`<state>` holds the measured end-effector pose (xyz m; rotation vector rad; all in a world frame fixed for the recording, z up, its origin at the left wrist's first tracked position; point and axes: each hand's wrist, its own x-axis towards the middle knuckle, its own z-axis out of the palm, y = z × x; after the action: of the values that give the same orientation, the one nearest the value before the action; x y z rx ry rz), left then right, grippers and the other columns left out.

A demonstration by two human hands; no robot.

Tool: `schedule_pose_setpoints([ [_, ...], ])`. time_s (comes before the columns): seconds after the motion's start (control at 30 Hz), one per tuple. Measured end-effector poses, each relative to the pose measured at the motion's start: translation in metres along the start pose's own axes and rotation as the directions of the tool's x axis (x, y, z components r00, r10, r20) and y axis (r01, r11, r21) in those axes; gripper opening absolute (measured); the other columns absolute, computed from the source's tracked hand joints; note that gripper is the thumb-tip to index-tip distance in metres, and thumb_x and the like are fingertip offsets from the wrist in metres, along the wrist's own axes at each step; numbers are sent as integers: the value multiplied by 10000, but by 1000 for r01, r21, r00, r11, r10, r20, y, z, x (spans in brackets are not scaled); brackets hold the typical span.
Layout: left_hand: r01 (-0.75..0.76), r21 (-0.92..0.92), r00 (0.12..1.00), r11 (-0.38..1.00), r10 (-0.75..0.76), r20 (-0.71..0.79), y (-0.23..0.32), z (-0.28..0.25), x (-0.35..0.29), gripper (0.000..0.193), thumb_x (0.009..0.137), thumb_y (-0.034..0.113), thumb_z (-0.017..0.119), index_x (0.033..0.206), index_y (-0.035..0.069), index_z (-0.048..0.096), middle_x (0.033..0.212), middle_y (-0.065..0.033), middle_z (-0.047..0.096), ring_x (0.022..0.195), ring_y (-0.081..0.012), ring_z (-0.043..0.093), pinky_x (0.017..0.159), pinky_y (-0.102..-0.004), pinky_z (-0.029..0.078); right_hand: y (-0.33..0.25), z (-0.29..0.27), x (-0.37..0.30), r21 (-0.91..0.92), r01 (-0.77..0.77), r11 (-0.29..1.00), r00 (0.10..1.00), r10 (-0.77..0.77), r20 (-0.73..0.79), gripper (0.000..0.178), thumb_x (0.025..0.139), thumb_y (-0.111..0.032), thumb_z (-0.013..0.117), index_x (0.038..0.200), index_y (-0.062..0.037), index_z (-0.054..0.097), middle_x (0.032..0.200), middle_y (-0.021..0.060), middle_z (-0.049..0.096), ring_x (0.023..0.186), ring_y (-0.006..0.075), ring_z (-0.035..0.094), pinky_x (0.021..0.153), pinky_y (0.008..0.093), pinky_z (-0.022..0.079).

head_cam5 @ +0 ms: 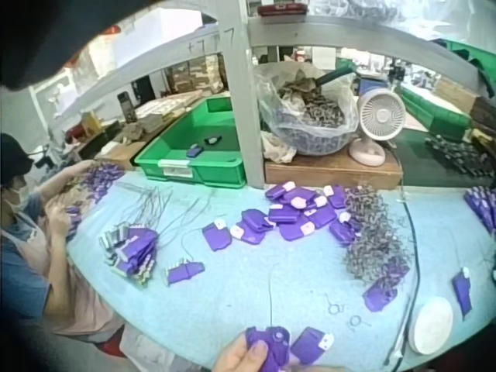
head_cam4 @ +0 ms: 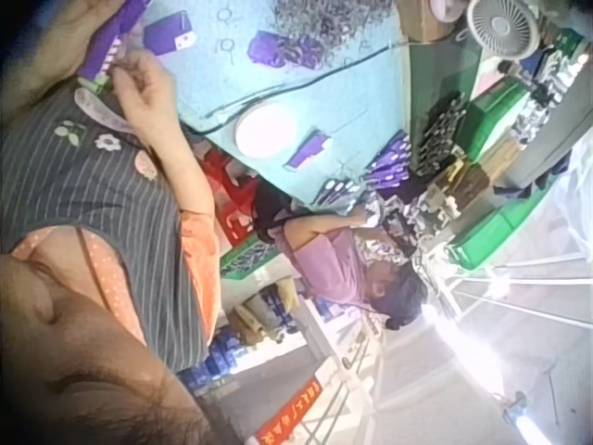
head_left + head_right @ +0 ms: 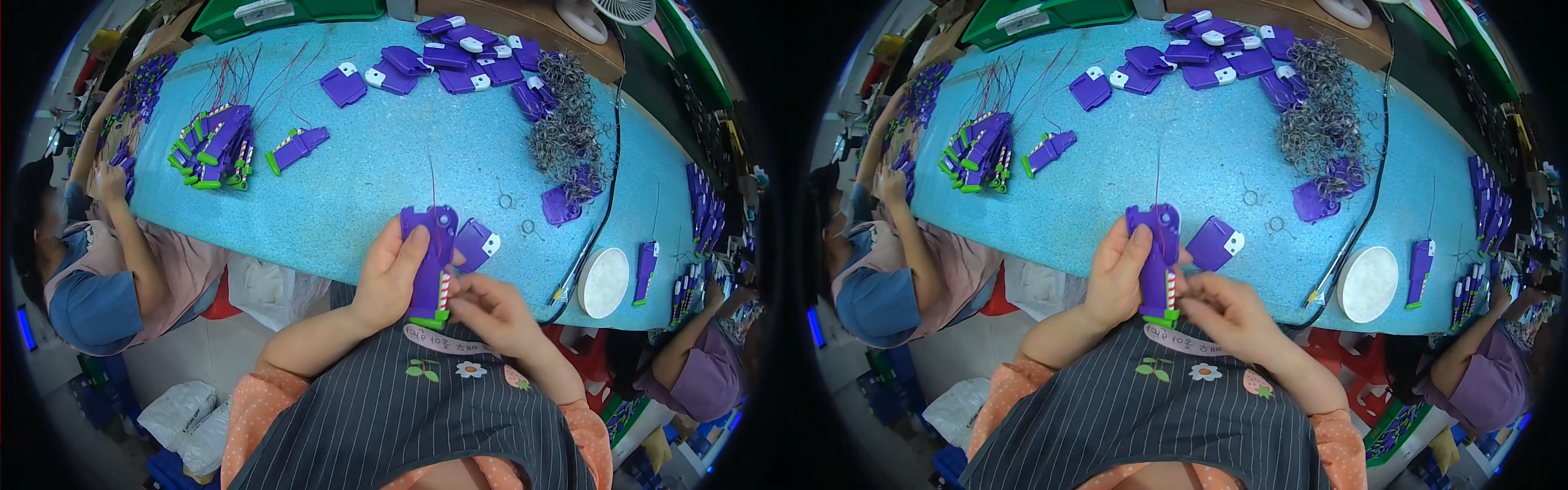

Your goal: The person assembles purple plastic toy components by hand. They pick up a purple plastic piece, insert a thin wire into it, and then attach a green plastic piece to the assembly. The person repeats this process with multiple units, placing the finished items on the table.

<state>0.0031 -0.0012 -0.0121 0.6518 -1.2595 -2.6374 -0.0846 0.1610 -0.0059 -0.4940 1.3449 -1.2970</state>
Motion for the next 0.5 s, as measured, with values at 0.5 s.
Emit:
schedule_pose_setpoints([
  [0.5,241,65,959,968,-248,141,2,-9,-30,317,979,248,411,1204,23,404,979,-102,602,837,-165,632,718,-293,524,-81,-1,18,-496,306,813,802,-500,-326,242,858,-87,607,1053,55,626,771,86,626,606,122,529,538,247,405],
])
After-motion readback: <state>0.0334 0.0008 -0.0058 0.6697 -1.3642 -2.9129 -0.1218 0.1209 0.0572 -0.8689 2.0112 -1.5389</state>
